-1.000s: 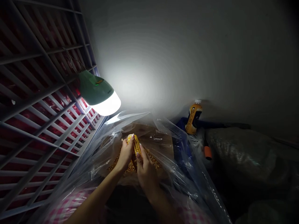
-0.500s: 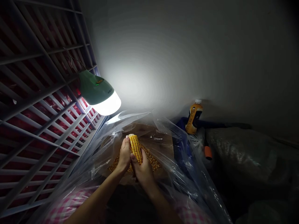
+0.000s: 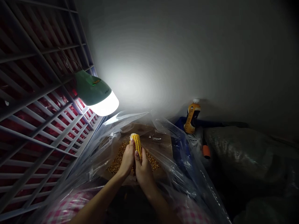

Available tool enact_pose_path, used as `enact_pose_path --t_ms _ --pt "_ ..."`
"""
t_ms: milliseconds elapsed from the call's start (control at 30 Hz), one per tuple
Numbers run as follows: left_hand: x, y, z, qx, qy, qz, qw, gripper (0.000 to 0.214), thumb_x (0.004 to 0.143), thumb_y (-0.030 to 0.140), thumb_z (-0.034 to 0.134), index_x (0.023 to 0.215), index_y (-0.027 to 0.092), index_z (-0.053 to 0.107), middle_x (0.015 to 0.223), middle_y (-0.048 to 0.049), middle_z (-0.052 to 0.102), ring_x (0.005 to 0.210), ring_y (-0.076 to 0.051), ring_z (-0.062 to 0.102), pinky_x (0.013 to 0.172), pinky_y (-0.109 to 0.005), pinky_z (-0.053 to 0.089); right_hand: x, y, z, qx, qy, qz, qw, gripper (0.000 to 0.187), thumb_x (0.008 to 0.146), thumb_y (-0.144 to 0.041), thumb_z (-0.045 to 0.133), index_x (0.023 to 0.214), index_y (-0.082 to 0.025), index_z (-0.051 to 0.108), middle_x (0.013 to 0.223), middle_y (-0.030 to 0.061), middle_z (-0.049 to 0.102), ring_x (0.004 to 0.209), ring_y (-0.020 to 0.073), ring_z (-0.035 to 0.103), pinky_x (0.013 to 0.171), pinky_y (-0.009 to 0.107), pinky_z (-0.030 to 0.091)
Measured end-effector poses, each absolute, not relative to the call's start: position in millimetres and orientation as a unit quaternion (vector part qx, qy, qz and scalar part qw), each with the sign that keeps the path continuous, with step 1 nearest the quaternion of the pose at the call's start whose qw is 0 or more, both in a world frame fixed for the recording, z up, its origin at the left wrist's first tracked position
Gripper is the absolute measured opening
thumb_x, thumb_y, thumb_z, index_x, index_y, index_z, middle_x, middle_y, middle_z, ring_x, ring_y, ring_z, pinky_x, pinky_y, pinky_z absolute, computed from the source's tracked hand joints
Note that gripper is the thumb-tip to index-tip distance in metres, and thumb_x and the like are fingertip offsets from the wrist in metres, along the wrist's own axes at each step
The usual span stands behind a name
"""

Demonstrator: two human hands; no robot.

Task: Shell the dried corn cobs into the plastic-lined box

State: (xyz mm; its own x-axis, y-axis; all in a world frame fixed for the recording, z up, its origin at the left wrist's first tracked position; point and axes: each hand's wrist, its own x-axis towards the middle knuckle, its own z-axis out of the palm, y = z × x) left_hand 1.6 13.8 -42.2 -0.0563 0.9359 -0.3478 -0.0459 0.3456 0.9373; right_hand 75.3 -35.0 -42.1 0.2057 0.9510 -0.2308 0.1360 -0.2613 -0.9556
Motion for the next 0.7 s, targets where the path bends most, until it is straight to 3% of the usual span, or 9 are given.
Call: enact_pose_path --t_ms 233,333,467,567,700 --pt "-0.1 16.8 -55.5 0.328 0.611 0.478 0.539 0.045 0.07 0.061 0.05 0.065 0.017 0.052 0.06 -0.0008 0.054 0.059 -0.016 0.05 0.06 -0.028 0.042 70.2 -29.4 -43.4 -0.659 -0.356 0.478 0.459 0.061 0.083 -0.061 0.037 0.124 -0.018 0.051 0.126 0.0112 0.056 0.119 0.0242 0.05 0.099 0.035 0.037" --pt "-1.0 20.3 -54.7 0.245 0.608 0.44 0.614 0.04 0.074 0.056 0.047 0.075 0.016 0.054 0.062 -0.0005 0.055 0.055 -0.015 0.052 0.055 -0.027 0.042 77.3 -23.5 -40.7 -0.672 -0.334 0.489 0.445 0.066 0.081 -0.065 0.035 0.125 -0.018 0.05 0.127 0.012 0.055 0.118 0.0248 0.05 0.097 0.034 0.038" --pt "2.5 16.9 -47.5 0.216 0.588 0.375 0.683 0.052 0.079 0.06 0.036 0.097 0.015 0.055 0.076 -0.0045 0.062 0.063 -0.017 0.058 0.058 -0.029 0.044 82.8 -23.4 -42.0 -0.679 -0.328 0.504 0.421 0.073 0.08 -0.067 0.033 0.131 -0.015 0.044 0.129 0.015 0.053 0.117 0.0256 0.051 0.096 0.035 0.038" --pt "7.5 10.3 -48.0 0.347 0.567 0.394 0.635 0.061 0.073 0.065 0.047 0.101 0.012 0.055 0.089 -0.0089 0.064 0.081 -0.022 0.059 0.072 -0.031 0.044 81.8 -25.1 -41.5 -0.672 -0.339 0.498 0.432 0.071 0.082 -0.064 0.034 0.131 -0.014 0.043 0.131 0.0148 0.051 0.121 0.0246 0.048 0.099 0.035 0.035" --pt "8.3 10.2 -58.6 0.407 0.553 0.414 0.597 0.063 0.078 0.066 0.039 0.101 0.01 0.056 0.099 -0.0124 0.063 0.091 -0.024 0.057 0.08 -0.033 0.043 82.9 -24.1 -37.5 -0.665 -0.32 0.511 0.44 0.067 0.085 -0.061 0.029 0.128 -0.012 0.048 0.128 0.0142 0.053 0.119 0.0227 0.05 0.097 0.031 0.038"
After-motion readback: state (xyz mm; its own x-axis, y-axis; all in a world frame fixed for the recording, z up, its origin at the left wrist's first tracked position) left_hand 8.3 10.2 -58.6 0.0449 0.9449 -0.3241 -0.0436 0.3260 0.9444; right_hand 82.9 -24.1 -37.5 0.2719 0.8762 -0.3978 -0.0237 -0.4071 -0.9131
